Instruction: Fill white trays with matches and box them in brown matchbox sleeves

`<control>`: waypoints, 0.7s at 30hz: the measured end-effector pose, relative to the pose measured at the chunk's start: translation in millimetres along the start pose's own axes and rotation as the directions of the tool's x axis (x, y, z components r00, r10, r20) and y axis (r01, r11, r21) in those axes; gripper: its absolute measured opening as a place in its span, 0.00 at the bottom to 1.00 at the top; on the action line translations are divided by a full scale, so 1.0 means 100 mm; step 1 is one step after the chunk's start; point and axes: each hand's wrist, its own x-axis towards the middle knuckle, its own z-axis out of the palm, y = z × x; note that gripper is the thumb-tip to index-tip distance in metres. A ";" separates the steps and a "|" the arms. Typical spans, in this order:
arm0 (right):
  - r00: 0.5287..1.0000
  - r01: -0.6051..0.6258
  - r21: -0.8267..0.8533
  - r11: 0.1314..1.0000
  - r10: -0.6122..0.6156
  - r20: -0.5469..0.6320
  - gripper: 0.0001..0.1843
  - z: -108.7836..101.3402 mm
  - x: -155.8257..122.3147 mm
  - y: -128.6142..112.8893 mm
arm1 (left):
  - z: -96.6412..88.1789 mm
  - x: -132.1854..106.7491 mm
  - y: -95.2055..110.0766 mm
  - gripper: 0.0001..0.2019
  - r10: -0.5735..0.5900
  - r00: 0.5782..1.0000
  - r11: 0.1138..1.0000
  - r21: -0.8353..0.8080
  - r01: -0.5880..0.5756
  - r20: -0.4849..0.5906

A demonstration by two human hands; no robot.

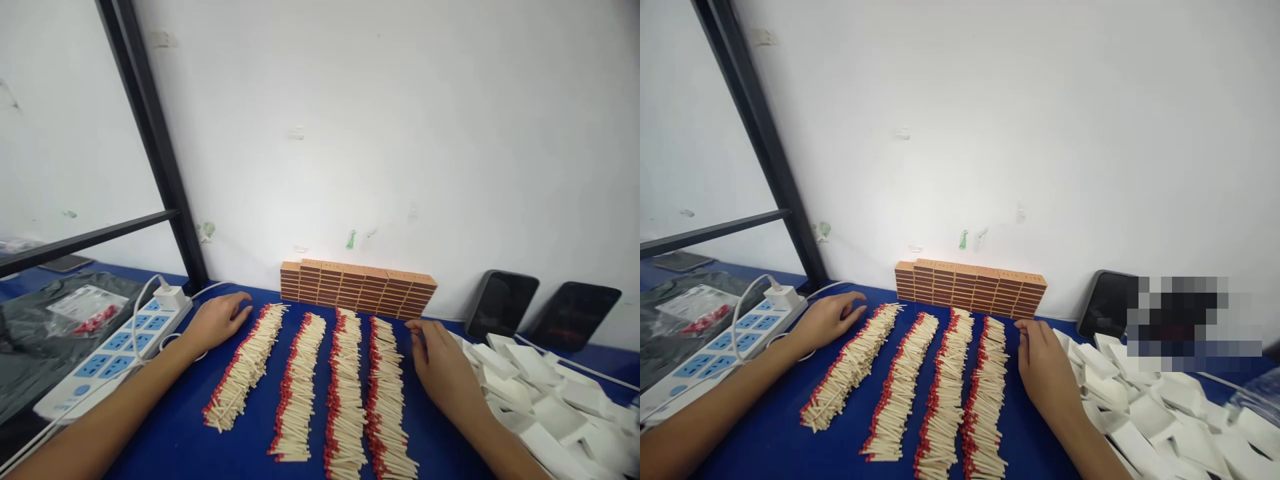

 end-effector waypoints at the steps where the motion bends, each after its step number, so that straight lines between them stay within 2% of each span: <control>1: 1.000 0.007 -0.024 1.000 -0.006 0.007 0.09 0.00 -0.01 0.02 | -0.01 0.00 -0.01 0.20 -0.004 1.000 1.000 0.008 0.004 -0.001; 8: 0.988 0.038 -0.136 0.990 -0.017 0.155 0.08 -0.01 -0.07 0.10 | -0.02 0.04 0.00 0.22 0.020 1.000 0.999 0.033 -0.019 -0.005; 21: 0.975 -0.060 -0.110 0.992 0.082 0.205 0.11 -0.10 0.02 -0.01 | -0.04 0.06 0.05 0.22 0.118 0.993 0.993 0.021 -0.118 0.010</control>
